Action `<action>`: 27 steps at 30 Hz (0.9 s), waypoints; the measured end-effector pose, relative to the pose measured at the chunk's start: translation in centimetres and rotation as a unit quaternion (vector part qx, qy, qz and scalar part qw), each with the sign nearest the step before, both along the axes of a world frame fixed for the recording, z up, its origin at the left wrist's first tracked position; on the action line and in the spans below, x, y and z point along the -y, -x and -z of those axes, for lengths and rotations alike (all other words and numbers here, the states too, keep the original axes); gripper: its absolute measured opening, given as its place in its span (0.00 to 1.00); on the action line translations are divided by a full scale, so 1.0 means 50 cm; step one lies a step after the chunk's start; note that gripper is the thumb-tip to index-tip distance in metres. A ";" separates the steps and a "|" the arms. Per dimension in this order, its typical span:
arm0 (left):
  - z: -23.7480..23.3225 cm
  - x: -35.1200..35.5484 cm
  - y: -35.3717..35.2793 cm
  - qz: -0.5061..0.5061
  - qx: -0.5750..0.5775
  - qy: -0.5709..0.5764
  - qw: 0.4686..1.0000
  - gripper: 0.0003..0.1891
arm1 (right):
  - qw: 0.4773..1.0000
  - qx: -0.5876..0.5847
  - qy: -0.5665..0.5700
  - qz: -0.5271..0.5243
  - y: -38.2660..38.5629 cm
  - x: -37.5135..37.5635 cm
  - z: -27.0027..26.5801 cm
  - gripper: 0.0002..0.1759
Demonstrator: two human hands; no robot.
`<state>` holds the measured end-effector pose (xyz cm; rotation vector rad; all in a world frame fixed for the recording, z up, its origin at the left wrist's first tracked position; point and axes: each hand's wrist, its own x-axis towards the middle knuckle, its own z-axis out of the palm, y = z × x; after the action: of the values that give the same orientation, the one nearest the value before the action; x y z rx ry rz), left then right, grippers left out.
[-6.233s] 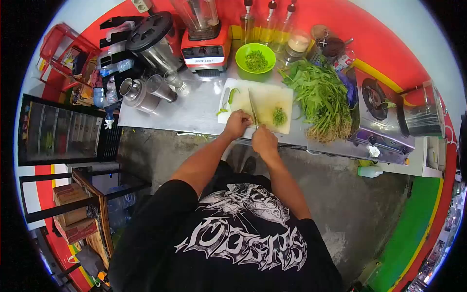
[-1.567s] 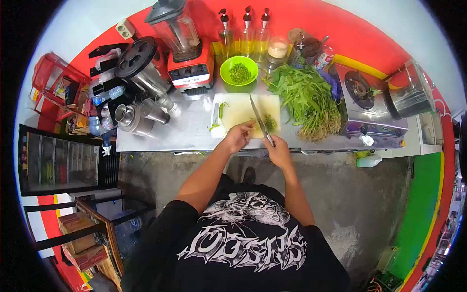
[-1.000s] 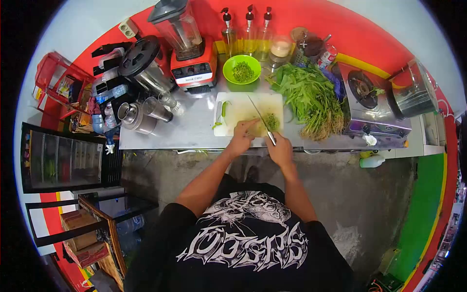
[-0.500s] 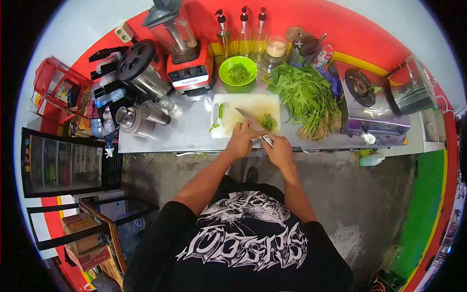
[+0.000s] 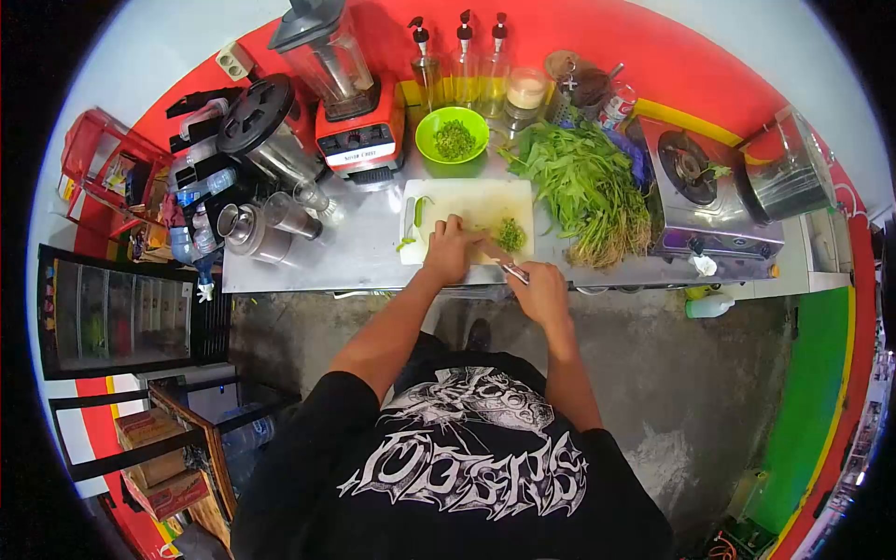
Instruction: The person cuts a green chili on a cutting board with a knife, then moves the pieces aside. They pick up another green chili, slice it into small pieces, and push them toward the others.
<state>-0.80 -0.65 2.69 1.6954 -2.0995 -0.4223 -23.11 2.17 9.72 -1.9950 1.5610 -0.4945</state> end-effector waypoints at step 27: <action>0.113 -0.060 -0.194 -0.367 -0.075 0.075 0.924 0.22 | 0.924 0.254 -0.287 0.000 -0.004 0.010 0.190 0.26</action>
<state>8.92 2.35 -2.96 2.1068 -1.2155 -0.1411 -22.93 1.66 0.21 -1.2902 1.1964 -0.4420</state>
